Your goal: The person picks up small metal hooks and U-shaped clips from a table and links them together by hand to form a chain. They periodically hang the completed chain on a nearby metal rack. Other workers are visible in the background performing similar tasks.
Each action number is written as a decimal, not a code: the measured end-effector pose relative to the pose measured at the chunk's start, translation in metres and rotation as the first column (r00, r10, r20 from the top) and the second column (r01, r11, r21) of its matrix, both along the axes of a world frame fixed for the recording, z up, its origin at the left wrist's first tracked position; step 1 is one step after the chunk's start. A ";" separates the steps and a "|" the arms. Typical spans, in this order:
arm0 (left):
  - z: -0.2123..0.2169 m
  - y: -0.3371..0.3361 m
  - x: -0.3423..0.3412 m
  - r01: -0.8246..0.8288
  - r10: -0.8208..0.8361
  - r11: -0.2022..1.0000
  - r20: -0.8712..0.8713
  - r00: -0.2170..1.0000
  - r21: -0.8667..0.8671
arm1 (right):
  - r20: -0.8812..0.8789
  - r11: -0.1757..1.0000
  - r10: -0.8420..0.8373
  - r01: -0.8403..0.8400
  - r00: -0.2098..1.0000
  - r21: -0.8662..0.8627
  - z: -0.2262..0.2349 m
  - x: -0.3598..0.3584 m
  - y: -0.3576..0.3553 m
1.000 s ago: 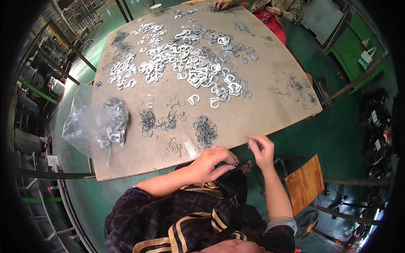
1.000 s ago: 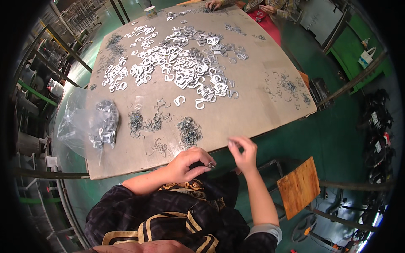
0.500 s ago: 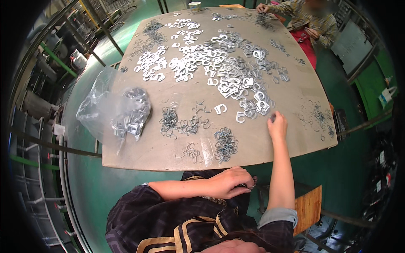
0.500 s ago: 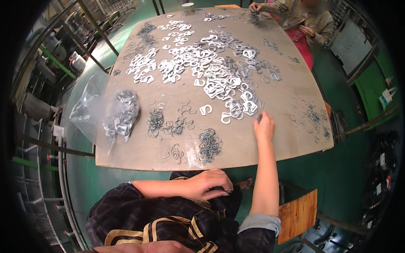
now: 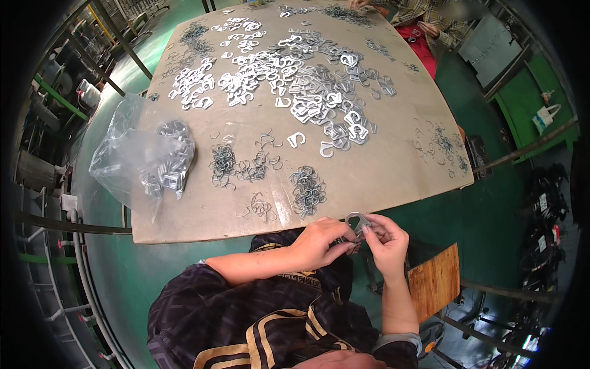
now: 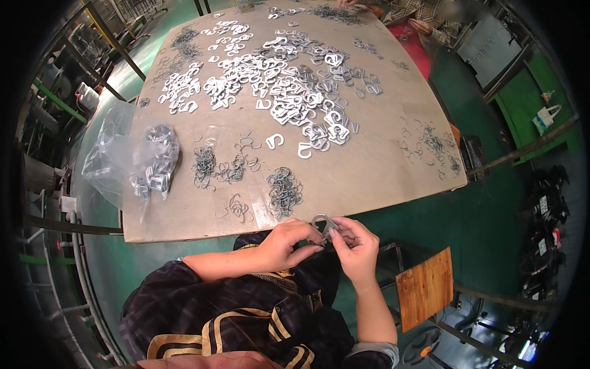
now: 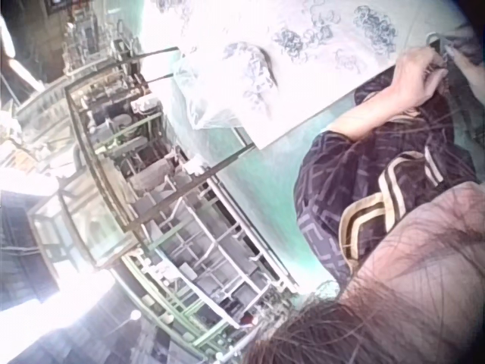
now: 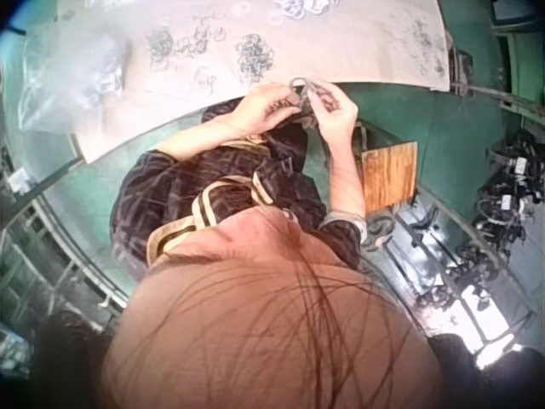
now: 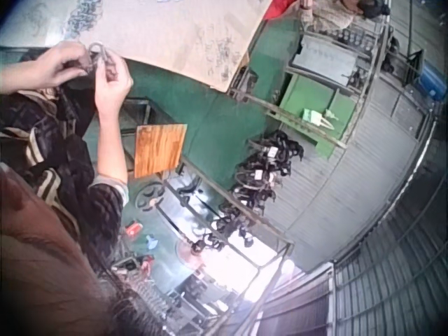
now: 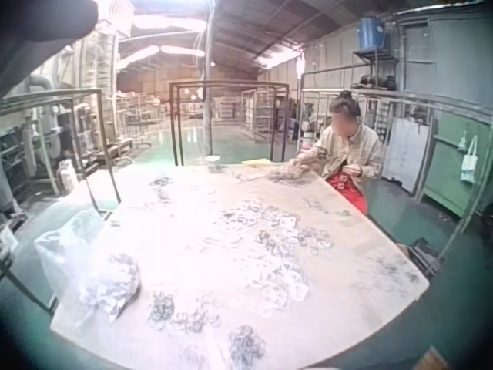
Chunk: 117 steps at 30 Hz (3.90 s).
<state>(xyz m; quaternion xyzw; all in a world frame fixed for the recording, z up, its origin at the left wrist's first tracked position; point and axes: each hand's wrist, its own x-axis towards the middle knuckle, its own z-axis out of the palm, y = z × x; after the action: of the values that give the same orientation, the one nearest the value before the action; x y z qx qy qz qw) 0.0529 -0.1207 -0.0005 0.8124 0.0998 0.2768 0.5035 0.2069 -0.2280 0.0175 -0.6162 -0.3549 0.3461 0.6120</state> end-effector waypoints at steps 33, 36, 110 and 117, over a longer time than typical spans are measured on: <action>-0.079 0.175 -0.092 -0.680 0.817 0.566 -0.208 0.538 0.466 | 0.301 0.988 -0.117 0.140 0.946 -0.058 0.003 -0.030 -0.024; -0.032 0.180 -0.096 -0.697 0.774 0.605 -0.078 0.629 0.384 | 0.306 0.988 -0.112 0.140 0.946 -0.071 0.006 -0.028 -0.023; 0.001 0.008 0.000 0.191 -0.182 0.967 0.063 0.981 -0.170 | 0.478 0.985 -0.117 0.041 0.871 0.166 -0.020 0.012 -0.009; -0.004 0.005 -0.003 0.268 -0.260 0.962 0.122 0.958 -0.052 | 0.795 0.985 0.041 0.110 0.605 -0.135 -0.072 0.071 0.145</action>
<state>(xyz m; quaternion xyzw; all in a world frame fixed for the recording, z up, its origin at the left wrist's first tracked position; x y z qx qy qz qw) 0.0497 -0.1152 -0.0041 0.7835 -0.0293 0.2495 0.5684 0.2775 -0.0826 -0.0540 -0.7622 -0.5466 0.0535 0.3425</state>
